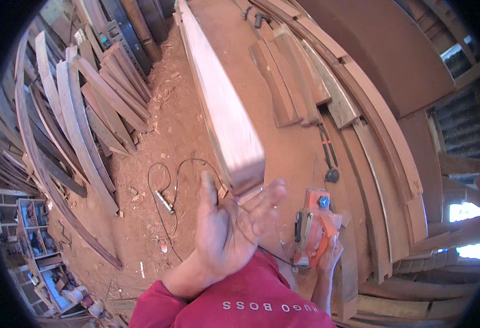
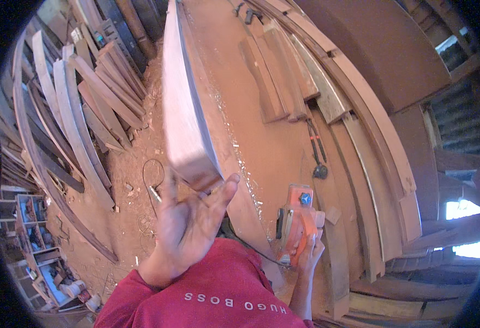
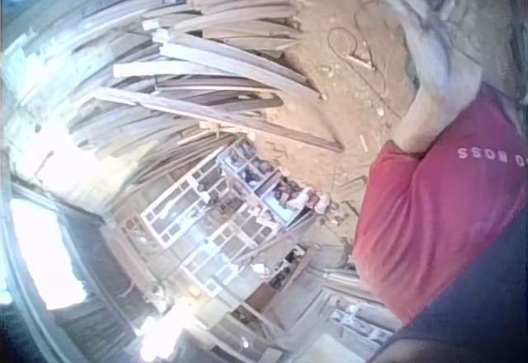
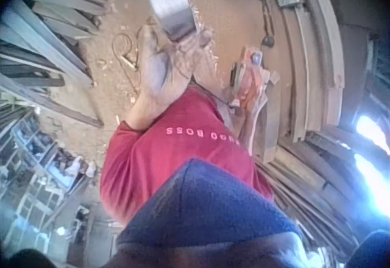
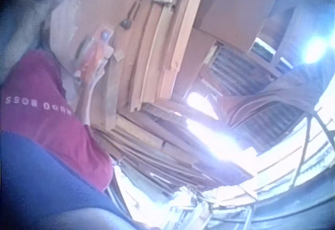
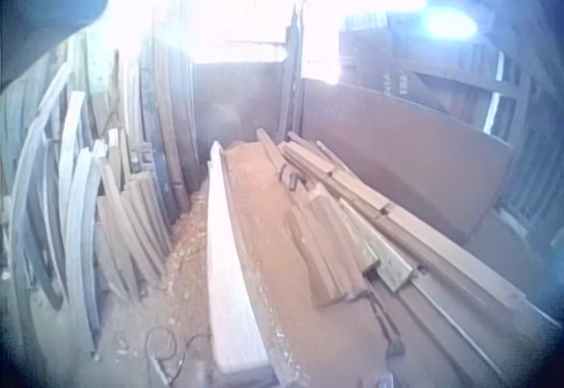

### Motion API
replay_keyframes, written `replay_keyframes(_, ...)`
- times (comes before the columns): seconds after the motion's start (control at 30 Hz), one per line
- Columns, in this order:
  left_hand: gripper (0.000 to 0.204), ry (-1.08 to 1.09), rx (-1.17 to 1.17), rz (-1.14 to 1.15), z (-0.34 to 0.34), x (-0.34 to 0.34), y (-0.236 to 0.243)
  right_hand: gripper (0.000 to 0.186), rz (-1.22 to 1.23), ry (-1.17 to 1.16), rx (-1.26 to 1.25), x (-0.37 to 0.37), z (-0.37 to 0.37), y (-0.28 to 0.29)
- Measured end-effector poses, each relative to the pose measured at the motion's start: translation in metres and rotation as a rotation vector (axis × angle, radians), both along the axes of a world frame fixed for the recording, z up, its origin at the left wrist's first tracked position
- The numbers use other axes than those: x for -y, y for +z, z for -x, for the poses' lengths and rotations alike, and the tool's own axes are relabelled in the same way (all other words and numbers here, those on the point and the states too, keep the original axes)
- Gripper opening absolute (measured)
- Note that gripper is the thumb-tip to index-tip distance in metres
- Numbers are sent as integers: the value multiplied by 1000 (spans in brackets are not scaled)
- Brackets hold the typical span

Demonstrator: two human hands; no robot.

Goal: The person uses a hammer and chisel to shape a wooden plank, then smooths it with a hand plane. They also use a power sander to finish the surface of the wood.

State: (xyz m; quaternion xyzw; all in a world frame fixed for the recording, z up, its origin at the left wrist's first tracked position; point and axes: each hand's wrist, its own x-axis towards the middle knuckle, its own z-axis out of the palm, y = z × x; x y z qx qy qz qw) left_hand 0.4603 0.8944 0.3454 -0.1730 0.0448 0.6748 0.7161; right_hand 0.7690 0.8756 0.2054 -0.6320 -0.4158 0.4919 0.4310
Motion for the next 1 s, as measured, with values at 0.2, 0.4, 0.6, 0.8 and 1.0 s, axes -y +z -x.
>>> replay_keyframes(0.2,39,77,18,602,-34,-2,-235,43,96,34,25,5,2,-11)
replay_keyframes(0.4,43,37,112,823,-60,0,-390,45,33,151,394,13,6,-15)
replay_keyframes(0.6,45,-3,-34,649,-62,15,-434,48,190,279,166,7,53,-13)
replay_keyframes(0.8,59,-542,-669,806,-8,37,-428,50,283,571,17,-10,82,-50)
replay_keyframes(1.0,68,-200,-681,682,55,5,-433,48,264,725,131,-30,147,-83)
